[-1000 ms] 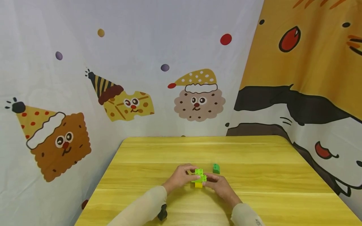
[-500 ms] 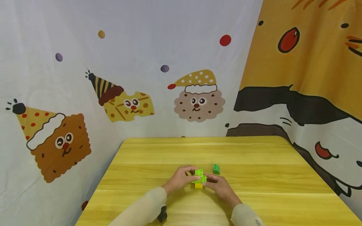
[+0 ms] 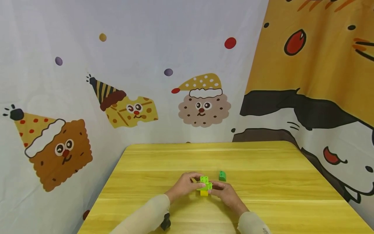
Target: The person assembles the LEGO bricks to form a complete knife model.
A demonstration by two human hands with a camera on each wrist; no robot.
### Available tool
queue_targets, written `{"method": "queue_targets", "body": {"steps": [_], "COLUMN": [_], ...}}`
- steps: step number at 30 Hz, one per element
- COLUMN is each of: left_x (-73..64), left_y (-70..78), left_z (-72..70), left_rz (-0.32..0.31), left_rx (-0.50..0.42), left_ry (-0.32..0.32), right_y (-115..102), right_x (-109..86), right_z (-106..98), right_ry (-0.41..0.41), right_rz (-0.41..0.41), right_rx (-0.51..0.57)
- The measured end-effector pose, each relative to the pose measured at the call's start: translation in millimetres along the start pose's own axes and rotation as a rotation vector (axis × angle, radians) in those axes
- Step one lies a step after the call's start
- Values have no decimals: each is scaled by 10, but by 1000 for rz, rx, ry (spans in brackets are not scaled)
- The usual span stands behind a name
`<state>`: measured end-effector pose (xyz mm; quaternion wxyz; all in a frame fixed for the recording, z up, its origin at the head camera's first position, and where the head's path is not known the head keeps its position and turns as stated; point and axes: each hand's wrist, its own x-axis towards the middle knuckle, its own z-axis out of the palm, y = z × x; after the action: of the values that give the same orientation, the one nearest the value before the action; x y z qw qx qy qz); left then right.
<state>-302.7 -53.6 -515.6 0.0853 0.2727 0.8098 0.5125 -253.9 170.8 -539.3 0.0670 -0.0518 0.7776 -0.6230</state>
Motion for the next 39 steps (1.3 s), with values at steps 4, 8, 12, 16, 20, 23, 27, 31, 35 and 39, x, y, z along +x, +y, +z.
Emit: {"method": "queue_targets", "body": {"steps": [4,8,12,16,20,23,27,31,35,39], "left_x": [8,10,14,24,39,58,104,153,186,223], "left_y": [9,1,-8,-14,-36,-56,-79,-93,-95,-113], "left_z": [-7,-32,-92,-171,-249,-296,-335,-360,-381,-388], "left_rz": [-6,-17,-15,-1,-19,-52,-93,-106,-118,-135], "left_rx": [-6,-2,14,-5,-26,-40,-40,-1,11,4], "left_ry": [-3,-16,-16,0,18,32,55,74,79,73], "right_y": [-17,-34,-45,-45,-45,-44,-43,-47,-44,-51], "right_x": [-7,-12,-12,-5,-5,-9,-8,-8,-11,-22], "right_z": [5,3,4,15,22,22,19,13,13,16], "right_ry": [13,13,6,14,21,27,27,23,22,27], "right_rz": [3,5,6,-2,-2,0,-1,-2,5,16], "right_rx": [-8,-5,1,2,5,0,-1,-3,-11,-11]}}
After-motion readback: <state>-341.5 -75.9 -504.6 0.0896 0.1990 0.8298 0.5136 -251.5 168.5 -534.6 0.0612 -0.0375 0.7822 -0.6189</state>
